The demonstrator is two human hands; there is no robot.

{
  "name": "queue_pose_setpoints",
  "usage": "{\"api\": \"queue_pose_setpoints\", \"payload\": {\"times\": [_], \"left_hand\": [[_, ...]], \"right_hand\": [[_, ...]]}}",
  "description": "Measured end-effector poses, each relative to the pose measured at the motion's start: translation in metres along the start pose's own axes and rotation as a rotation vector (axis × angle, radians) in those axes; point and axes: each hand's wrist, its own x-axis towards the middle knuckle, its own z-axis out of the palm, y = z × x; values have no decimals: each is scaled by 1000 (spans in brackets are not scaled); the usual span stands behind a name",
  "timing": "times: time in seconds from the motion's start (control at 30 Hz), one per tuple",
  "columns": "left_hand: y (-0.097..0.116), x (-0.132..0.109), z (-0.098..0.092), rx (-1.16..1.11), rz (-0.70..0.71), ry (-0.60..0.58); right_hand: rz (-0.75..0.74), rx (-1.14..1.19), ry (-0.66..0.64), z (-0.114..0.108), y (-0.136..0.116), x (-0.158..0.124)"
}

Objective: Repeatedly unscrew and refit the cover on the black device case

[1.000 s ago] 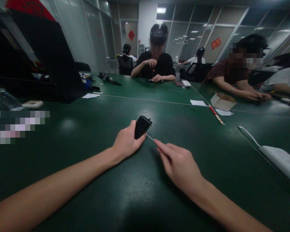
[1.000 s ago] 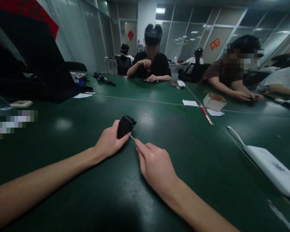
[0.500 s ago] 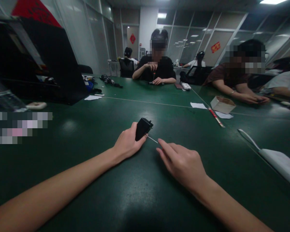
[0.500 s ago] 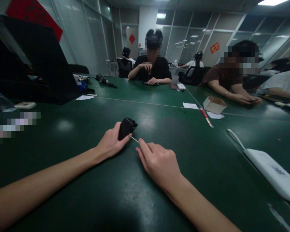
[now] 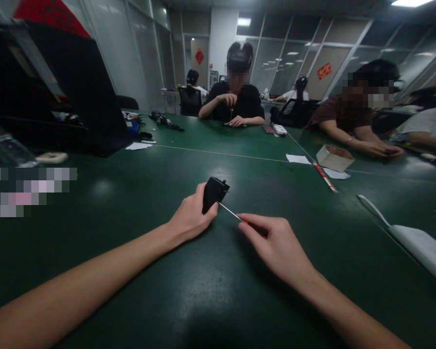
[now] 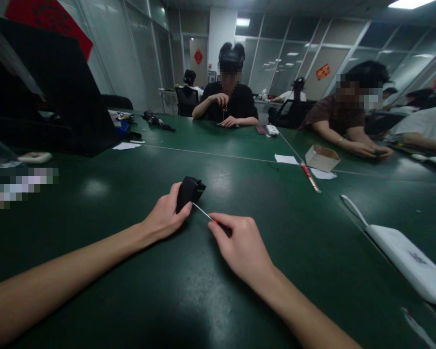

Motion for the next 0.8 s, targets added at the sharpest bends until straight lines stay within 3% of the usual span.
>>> {"api": "queue_pose_setpoints", "payload": {"times": [0.17, 0.27, 0.37, 0.53, 0.63, 0.8], "left_hand": [[-2, 0, 0, -3, -2, -21], [1, -1, 1, -142, -32, -25], [6, -3, 5, -489, -77, -90], [9, -4, 10, -1016, -98, -250], [9, -3, 7, -1097, -86, -279], [13, -7, 6, -1022, 5, -423]], "right_hand": [[-431, -706, 170, 5, 12, -10], [-532, -823, 220, 2, 15, -8], [-396, -526, 209, 3, 17, -1], [73, 185, 97, 19, 20, 9], [169, 400, -22, 31, 18, 10], [215, 605, 19, 41, 19, 9]]}}
